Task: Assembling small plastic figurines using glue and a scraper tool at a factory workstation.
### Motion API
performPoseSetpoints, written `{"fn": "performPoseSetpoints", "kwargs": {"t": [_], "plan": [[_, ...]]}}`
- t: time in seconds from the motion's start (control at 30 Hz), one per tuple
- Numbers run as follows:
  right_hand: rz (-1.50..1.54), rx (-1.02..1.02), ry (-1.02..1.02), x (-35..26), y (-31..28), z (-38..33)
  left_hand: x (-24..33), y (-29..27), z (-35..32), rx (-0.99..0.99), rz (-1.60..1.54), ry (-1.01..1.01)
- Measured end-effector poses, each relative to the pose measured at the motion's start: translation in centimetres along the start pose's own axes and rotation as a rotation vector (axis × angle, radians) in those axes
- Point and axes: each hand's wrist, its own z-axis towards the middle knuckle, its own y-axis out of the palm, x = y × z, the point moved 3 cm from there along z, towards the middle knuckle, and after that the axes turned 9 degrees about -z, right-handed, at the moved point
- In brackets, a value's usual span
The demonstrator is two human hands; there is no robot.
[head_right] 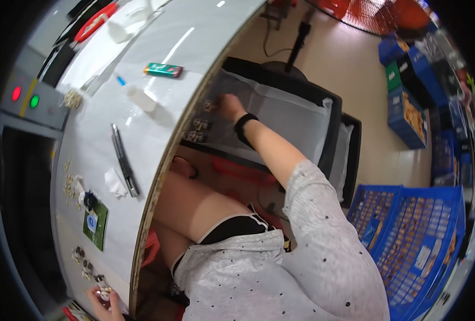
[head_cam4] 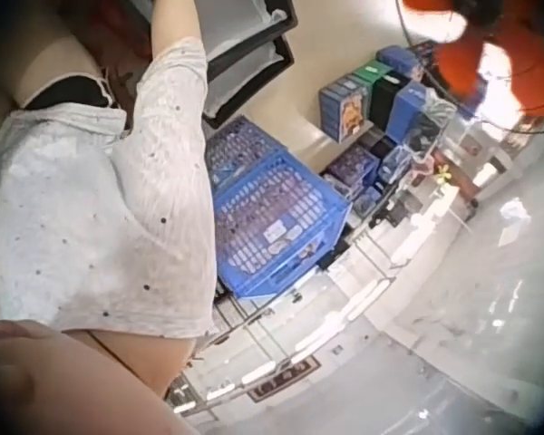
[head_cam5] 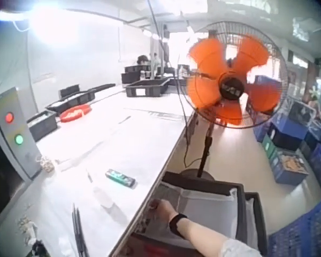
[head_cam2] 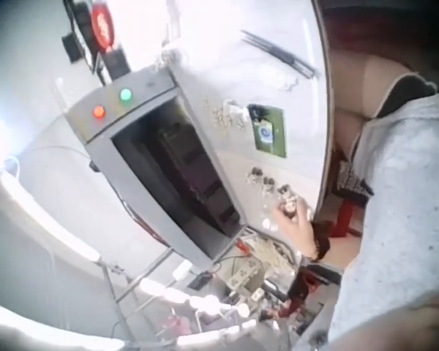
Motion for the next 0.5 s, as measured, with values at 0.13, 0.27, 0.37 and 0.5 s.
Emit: {"fn": "performPoseSetpoints", "kwargs": {"t": [0.13,0.27,0.37,0.5], "plan": [[-0.06,0.064,-0.029,0.3,2.5,0.3,-0.2,-0.2,-0.8,0.087,0.02,0.119],[-0.033,0.125,-0.045,0.6,3.4,-0.2,-1.5,-1.6,-1.0,0.186,-0.076,0.243],[0.001,0.152,-0.058,0.0,3.0,-0.7,-2.6,-2.3,-1.4,0.396,-0.354,0.321],[0.042,0.158,0.164,-1.4,-0.6,-1.9,-4.2,-3.7,-1.5,0.189,-1.597,0.47]]}}
